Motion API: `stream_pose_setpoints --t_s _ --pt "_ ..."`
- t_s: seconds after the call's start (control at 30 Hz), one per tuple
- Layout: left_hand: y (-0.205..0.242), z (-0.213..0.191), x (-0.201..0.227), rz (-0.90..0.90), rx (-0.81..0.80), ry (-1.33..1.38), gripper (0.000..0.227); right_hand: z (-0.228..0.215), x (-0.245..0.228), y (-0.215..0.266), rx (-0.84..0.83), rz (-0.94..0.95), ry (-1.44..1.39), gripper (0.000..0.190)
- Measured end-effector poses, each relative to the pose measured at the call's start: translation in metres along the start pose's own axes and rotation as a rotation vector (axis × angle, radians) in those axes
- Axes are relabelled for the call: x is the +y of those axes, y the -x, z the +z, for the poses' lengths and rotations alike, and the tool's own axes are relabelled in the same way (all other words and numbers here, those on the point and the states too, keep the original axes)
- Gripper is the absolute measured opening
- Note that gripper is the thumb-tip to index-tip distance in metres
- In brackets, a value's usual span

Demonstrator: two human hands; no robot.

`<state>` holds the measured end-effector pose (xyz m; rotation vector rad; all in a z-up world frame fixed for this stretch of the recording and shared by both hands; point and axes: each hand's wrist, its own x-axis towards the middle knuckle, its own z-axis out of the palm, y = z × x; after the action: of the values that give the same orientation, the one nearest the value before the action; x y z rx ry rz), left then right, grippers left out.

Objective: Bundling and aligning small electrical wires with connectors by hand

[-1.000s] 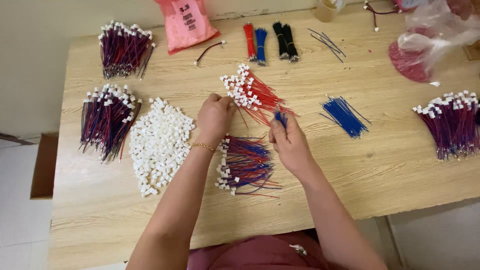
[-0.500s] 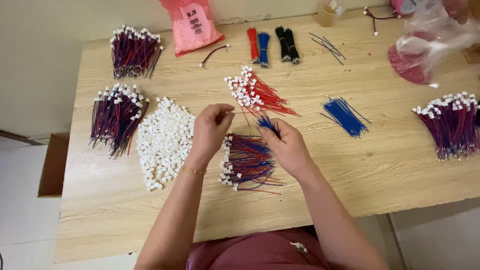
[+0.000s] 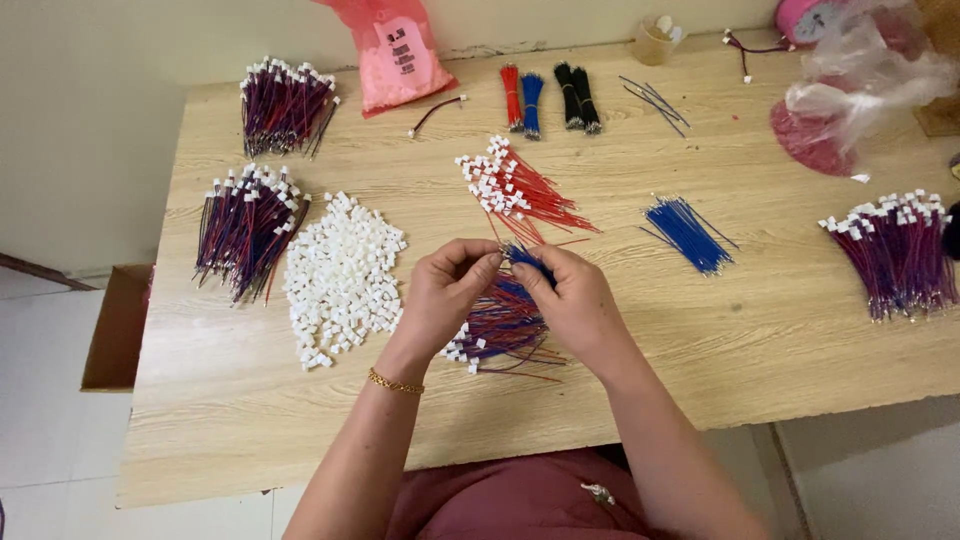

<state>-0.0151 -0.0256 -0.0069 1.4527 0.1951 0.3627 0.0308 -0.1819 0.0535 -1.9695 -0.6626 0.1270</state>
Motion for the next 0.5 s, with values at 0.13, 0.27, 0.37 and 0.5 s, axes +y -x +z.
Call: stream_pose_setpoints --t_s 0.13,0.27,0.37,0.5 --pt "0.005 0.003 0.013 -0.011 0.016 0.011 0.017 0.0 0.005 0.003 0.03 0.006 0.036 0.016" --pt "0.006 0.004 0.013 0.005 0.021 0.008 0.015 -0.001 0.006 0.003 0.044 -0.051 0.088 0.014" --pt "0.008 0.004 0.012 0.012 0.03 0.011 0.014 0.0 0.011 0.003 0.029 -0.064 0.104 0.012" --pt "0.008 0.004 0.025 0.053 0.031 -0.026 0.013 -0.003 0.0 0.004 0.038 -0.022 0.076 0.018"
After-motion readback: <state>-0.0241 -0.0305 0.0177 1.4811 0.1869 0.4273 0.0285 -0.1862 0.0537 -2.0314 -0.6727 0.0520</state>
